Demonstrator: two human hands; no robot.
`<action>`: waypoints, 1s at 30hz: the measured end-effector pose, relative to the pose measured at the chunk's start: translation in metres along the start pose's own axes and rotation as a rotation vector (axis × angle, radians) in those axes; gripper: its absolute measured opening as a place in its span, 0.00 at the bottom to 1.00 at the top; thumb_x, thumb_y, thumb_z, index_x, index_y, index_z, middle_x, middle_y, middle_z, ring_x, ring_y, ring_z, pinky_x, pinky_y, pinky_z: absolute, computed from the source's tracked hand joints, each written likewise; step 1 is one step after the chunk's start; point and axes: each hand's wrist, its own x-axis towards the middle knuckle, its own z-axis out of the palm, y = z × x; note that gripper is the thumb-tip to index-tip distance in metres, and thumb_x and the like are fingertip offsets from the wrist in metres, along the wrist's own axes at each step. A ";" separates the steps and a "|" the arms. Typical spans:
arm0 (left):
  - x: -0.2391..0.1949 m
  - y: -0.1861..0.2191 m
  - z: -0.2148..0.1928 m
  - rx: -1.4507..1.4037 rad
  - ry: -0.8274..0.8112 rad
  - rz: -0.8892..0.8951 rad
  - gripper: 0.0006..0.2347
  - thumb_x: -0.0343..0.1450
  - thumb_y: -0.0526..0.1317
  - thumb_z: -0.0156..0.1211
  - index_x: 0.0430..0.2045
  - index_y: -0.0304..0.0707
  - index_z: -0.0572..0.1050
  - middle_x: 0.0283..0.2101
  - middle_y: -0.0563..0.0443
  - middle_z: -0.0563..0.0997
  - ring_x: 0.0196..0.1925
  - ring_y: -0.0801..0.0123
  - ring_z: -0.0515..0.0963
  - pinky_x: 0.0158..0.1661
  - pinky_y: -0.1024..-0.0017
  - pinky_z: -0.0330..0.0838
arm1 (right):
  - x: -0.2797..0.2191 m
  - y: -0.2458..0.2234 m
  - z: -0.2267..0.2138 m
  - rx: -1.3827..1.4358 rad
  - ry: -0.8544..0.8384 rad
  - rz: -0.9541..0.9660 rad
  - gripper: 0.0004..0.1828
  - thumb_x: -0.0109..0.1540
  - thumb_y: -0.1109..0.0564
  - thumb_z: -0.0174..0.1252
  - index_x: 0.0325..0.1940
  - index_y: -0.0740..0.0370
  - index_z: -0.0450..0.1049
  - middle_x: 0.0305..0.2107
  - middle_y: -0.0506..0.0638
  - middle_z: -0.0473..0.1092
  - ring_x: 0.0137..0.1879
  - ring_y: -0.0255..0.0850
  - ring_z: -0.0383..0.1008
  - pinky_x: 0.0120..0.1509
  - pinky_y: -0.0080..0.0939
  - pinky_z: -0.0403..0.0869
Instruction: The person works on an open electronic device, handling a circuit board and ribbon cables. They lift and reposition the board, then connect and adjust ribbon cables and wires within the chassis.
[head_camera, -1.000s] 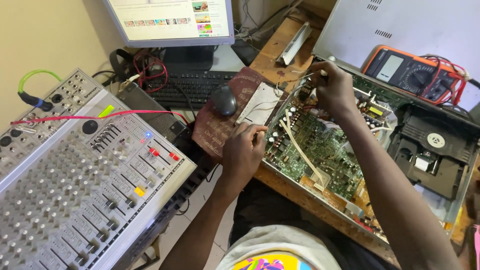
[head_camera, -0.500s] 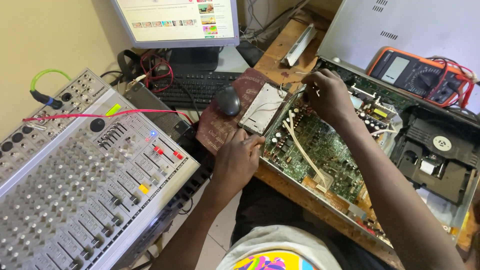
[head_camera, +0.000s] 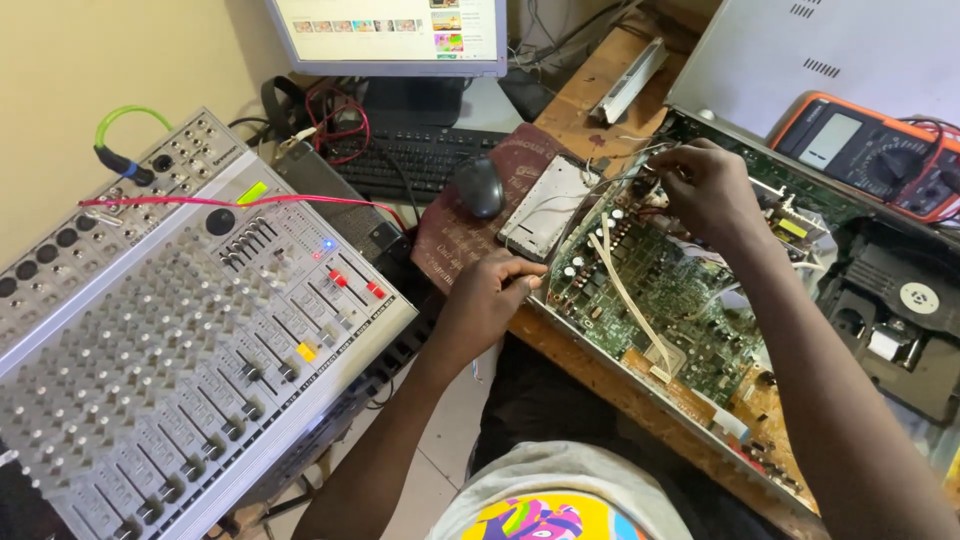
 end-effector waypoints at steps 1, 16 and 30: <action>0.000 -0.002 0.000 0.002 0.004 -0.002 0.09 0.74 0.38 0.62 0.44 0.49 0.87 0.38 0.45 0.84 0.49 0.52 0.86 0.53 0.60 0.78 | 0.001 0.003 0.001 0.003 -0.002 -0.003 0.12 0.67 0.57 0.63 0.53 0.53 0.87 0.46 0.62 0.77 0.49 0.63 0.79 0.48 0.57 0.76; -0.006 -0.044 0.031 -0.597 0.041 -0.218 0.14 0.80 0.31 0.51 0.56 0.36 0.83 0.52 0.44 0.83 0.33 0.75 0.82 0.32 0.79 0.87 | -0.004 -0.015 -0.013 -0.014 -0.016 0.001 0.13 0.66 0.61 0.63 0.53 0.55 0.87 0.45 0.62 0.79 0.51 0.62 0.81 0.50 0.58 0.78; -0.036 -0.016 0.034 -0.148 0.132 0.055 0.31 0.74 0.24 0.47 0.75 0.45 0.58 0.65 0.32 0.70 0.57 0.34 0.80 0.43 0.51 0.89 | 0.000 -0.053 -0.029 -0.163 -0.283 0.489 0.17 0.60 0.48 0.66 0.54 0.43 0.87 0.45 0.56 0.83 0.57 0.63 0.80 0.61 0.62 0.75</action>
